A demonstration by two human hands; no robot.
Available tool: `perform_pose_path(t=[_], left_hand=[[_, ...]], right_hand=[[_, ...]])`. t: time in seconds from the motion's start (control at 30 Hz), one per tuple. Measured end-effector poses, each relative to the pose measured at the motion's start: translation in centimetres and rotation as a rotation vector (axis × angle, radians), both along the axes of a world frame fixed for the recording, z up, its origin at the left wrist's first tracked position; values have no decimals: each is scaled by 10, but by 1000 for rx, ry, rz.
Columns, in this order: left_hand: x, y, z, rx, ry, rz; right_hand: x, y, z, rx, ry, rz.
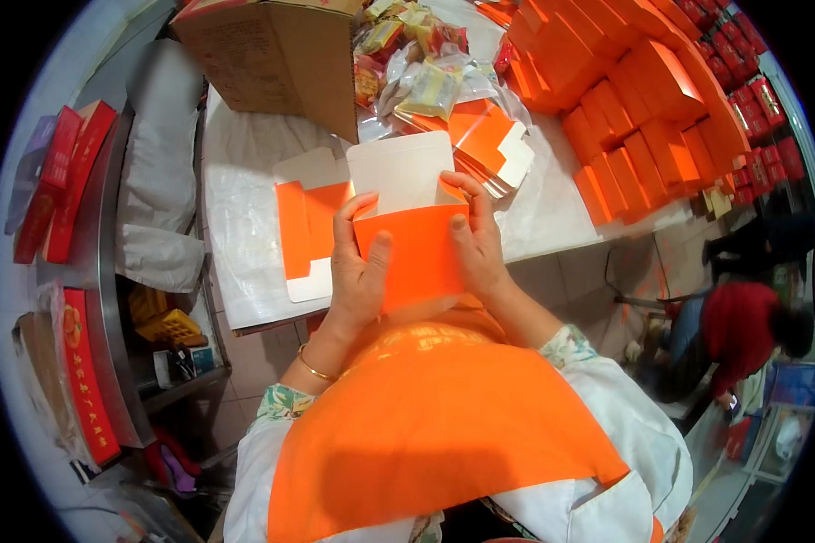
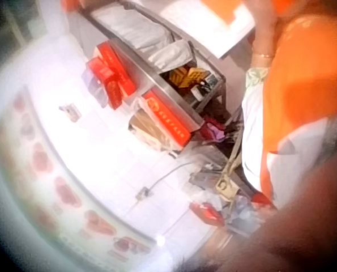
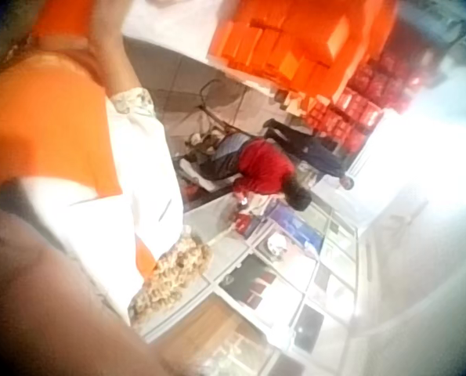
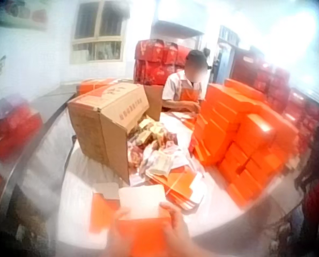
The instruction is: The person folds flat orange cardboard pieces into small rectangular boxes by hand. They insert a small snack packet into each box, close the flaps, and stack the finished boxes on the table. The process is repeated continuously throughout the clip.
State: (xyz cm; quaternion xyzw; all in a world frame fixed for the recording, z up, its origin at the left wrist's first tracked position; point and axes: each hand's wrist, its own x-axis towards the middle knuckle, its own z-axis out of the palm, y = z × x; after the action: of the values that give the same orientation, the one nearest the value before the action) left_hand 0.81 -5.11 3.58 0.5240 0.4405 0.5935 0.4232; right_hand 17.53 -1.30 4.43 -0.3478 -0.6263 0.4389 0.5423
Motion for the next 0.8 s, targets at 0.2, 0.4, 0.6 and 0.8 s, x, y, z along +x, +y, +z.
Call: perform_pose_path(t=[0.2, 0.4, 0.6, 0.8], left_hand=[[24, 16, 4, -33, 106, 4], [-2, 12, 19, 160, 236, 190], [12, 27, 22, -139, 140, 9], [1, 32, 0, -171, 197, 41]], right_hand=[[44, 2, 15, 8, -196, -140], [9, 10, 29, -51, -54, 7], [17, 14, 24, -113, -116, -148], [9, 27, -1, -332, -190, -96]])
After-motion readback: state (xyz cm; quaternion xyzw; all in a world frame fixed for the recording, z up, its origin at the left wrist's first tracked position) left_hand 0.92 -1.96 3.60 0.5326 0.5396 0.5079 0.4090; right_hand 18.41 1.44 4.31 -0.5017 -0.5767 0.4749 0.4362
